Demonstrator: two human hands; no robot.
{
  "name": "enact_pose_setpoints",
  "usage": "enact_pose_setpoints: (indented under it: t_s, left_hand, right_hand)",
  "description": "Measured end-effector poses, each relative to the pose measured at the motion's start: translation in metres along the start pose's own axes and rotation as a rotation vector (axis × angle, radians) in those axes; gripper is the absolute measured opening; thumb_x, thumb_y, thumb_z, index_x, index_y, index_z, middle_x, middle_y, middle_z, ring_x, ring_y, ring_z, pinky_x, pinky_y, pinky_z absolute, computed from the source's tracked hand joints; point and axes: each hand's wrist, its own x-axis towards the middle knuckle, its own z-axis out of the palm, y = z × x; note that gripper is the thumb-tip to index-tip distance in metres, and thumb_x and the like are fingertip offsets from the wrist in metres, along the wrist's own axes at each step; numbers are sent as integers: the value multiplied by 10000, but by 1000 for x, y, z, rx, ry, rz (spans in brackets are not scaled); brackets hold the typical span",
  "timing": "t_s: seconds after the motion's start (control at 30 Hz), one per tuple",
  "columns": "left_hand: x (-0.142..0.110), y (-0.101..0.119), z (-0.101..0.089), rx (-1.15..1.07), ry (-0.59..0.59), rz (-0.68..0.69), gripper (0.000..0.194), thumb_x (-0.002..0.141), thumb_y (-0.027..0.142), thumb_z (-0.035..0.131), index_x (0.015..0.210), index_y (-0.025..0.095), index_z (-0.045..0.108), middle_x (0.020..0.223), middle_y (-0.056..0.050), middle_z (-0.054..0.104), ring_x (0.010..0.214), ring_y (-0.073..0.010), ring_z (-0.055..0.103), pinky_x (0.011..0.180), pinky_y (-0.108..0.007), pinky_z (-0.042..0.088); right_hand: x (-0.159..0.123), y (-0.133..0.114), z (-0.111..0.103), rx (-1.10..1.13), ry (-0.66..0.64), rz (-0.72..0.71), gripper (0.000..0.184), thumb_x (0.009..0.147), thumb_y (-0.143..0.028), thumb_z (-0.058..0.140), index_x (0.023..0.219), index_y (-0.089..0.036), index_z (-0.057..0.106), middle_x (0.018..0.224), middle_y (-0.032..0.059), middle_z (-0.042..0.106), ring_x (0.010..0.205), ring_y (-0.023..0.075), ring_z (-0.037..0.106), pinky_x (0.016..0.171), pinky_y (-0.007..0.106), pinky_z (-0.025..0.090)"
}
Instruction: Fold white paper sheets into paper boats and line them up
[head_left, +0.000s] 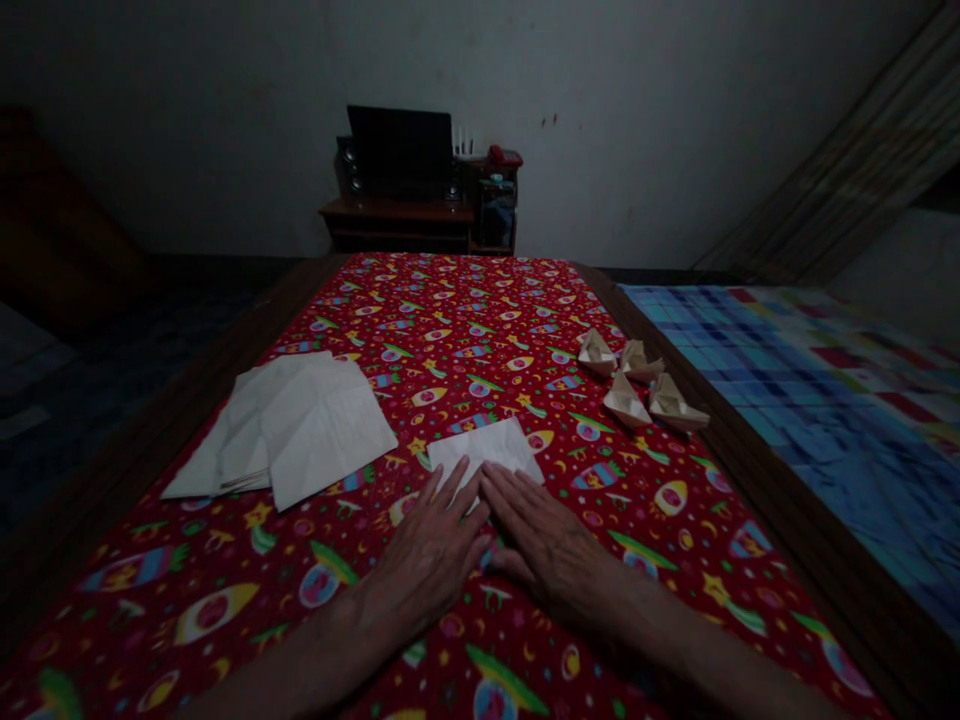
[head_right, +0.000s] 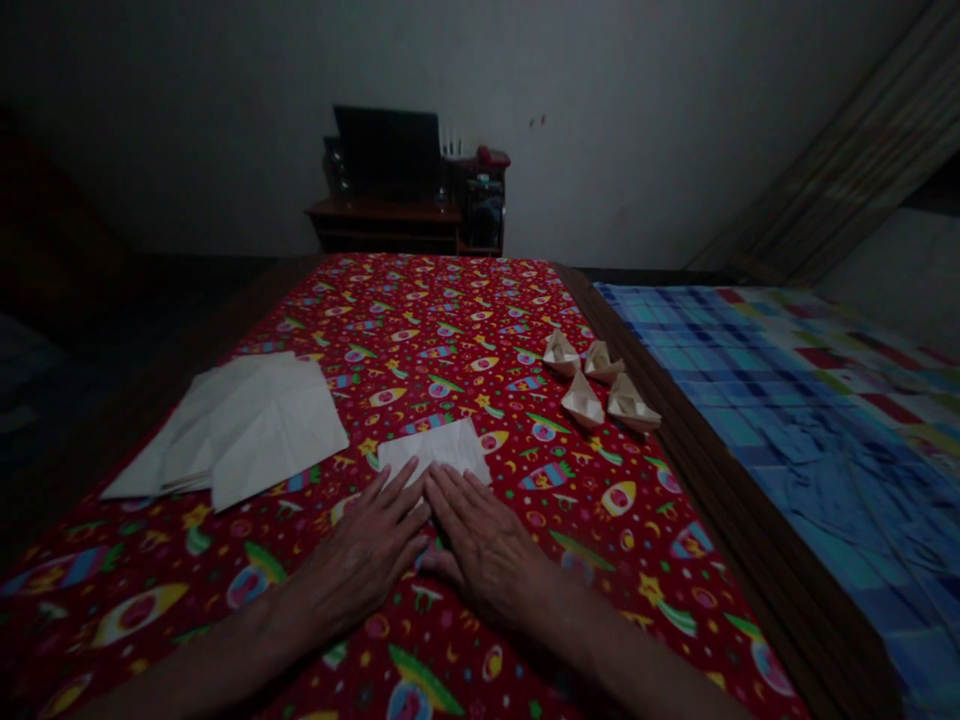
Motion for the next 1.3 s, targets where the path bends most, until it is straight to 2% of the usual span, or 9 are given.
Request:
enact_pose_setpoints:
  t_s: [0.1, 0.23, 0.4, 0.5, 0.6, 0.7, 0.9, 1.1, 1.3]
  left_hand:
    - [-10, -8, -5, 17, 18, 7, 438, 916, 273, 435, 1347, 202, 398, 1449, -90, 369, 1356, -260, 288, 1077, -458, 315]
    - [-29, -23, -10, 49, 29, 26, 416, 936, 258, 391, 1350, 215, 406, 1436, -67, 397, 1335, -221, 337, 1069, -420, 330]
    - [-43, -32, -15, 87, 21, 30, 384, 933, 241, 393, 1311, 246, 457, 1393, -41, 462, 1290, -219, 405, 1042, -430, 352]
    - [-36, -29, -21, 46, 41, 13, 338, 925, 229, 409, 1245, 236, 519, 1332, -55, 521, 1259, -233, 436, 1037, -459, 357]
    - [-22, -26, -26, -39, 72, 7, 306, 908, 198, 429, 1190, 205, 547, 1221, -72, 580, 1209, -219, 474, 1068, -452, 335]
    - [-11, -30, -27, -111, 87, 4, 383, 871, 212, 484, 1254, 199, 486, 1200, -91, 561, 1146, -230, 505, 1022, -426, 401]
    - [-8, -43, -20, -200, 72, -34, 639, 834, 268, 535, 1408, 177, 268, 1250, -119, 504, 1137, -237, 497, 976, -395, 440]
    - [-5, -48, -20, -200, 96, -6, 619, 816, 206, 527, 1394, 196, 305, 1258, -117, 501, 1152, -238, 488, 968, -407, 442]
    - [2, -59, -21, -112, 62, 138, 496, 820, 83, 477, 1298, 215, 465, 1329, -79, 512, 1256, -228, 428, 1056, -457, 351]
  right_hand:
    - [-17, 10, -3, 5, -44, 10, 666, 912, -402, 459, 1456, -121, 200, 1489, 136, 257, 1378, 244, 215, 1101, 423, 314]
    - [-29, 21, -12, -39, -67, 38, 636, 922, -382, 443, 1457, -133, 204, 1494, 119, 245, 1385, 236, 186, 1102, 423, 311]
    - [-25, 20, -6, -94, 11, 76, 520, 922, -331, 446, 1380, -95, 376, 1414, 152, 401, 1339, 245, 316, 1069, 427, 368]
    - [-10, 13, 5, -144, 98, 111, 373, 917, -278, 456, 1231, -88, 525, 1265, 180, 552, 1237, 262, 461, 1054, 447, 379]
    - [11, 1, 10, -148, 28, 14, 321, 891, -170, 469, 1201, -101, 512, 1228, 162, 569, 1201, 240, 489, 1049, 406, 386]
    - [30, -15, 7, -159, -31, -56, 399, 882, -151, 451, 1273, -77, 427, 1299, 185, 496, 1262, 250, 413, 1017, 375, 413]
    - [47, -33, 3, -252, -53, 20, 327, 865, -129, 457, 1182, -51, 480, 1120, 200, 584, 1102, 281, 531, 910, 390, 474]
    - [43, -19, 8, -213, 2, 46, 257, 839, -86, 483, 1083, -97, 561, 1135, 159, 611, 1072, 260, 561, 868, 368, 501]
    - [23, 12, 1, 15, 202, -223, 263, 918, -118, 394, 1083, -141, 597, 1154, 95, 644, 1133, 172, 557, 996, 366, 429]
